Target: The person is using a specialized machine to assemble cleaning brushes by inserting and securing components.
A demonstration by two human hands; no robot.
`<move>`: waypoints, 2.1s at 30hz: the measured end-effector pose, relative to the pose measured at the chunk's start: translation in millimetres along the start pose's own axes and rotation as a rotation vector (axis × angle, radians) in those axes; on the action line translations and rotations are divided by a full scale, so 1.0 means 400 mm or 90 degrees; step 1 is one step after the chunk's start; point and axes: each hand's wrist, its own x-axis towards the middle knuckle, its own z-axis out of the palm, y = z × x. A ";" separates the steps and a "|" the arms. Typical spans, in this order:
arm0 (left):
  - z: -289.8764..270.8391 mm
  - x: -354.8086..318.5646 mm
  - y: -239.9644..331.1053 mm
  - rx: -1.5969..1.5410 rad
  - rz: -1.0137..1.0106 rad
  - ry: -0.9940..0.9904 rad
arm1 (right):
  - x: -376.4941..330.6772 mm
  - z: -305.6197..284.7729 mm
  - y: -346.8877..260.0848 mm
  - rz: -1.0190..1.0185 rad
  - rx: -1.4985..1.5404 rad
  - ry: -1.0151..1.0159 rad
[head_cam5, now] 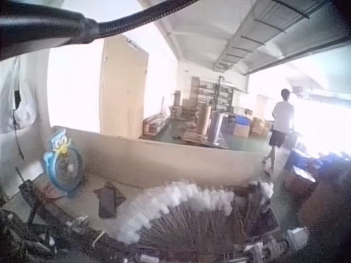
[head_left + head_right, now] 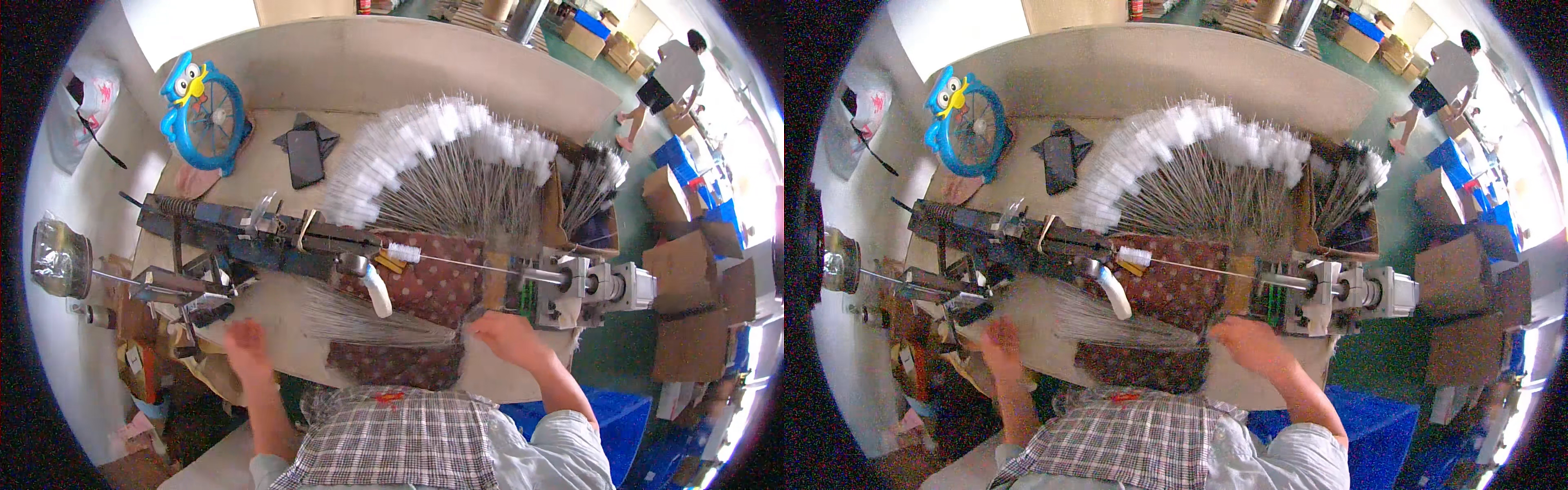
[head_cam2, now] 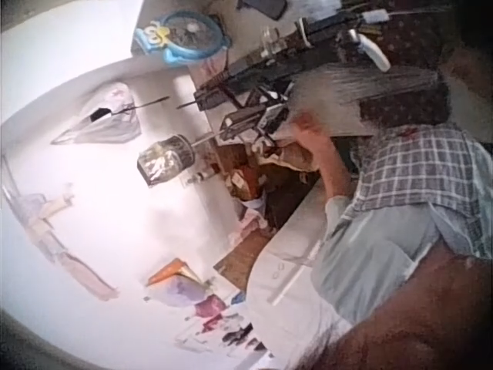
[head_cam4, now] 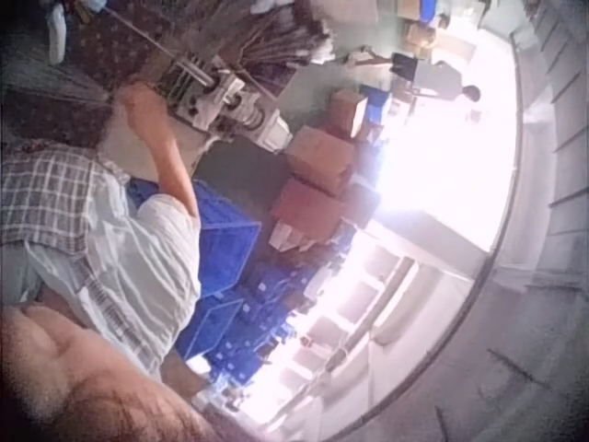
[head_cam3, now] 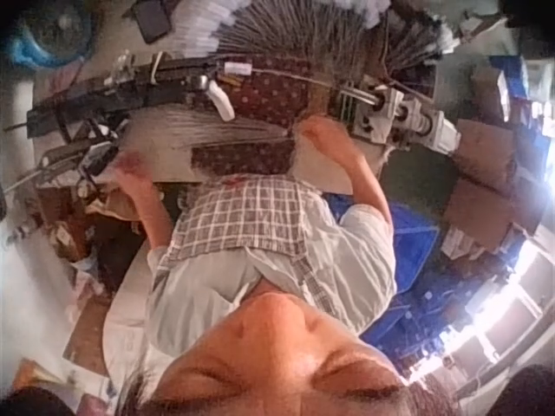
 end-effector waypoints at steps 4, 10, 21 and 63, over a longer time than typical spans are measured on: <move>0.210 -0.210 -0.110 0.111 -0.112 -0.225 | 0.001 0.045 0.025 -0.043 0.033 0.051; 0.437 -0.367 -0.201 0.315 -0.158 -0.325 | -0.009 0.092 0.015 0.013 0.125 0.139; 0.397 -0.403 0.044 -0.038 -0.362 -0.441 | -0.103 -0.190 0.039 0.019 -0.115 0.346; 0.424 -0.375 -0.179 0.623 0.010 -0.656 | 0.306 -0.179 -0.191 -0.368 0.096 0.428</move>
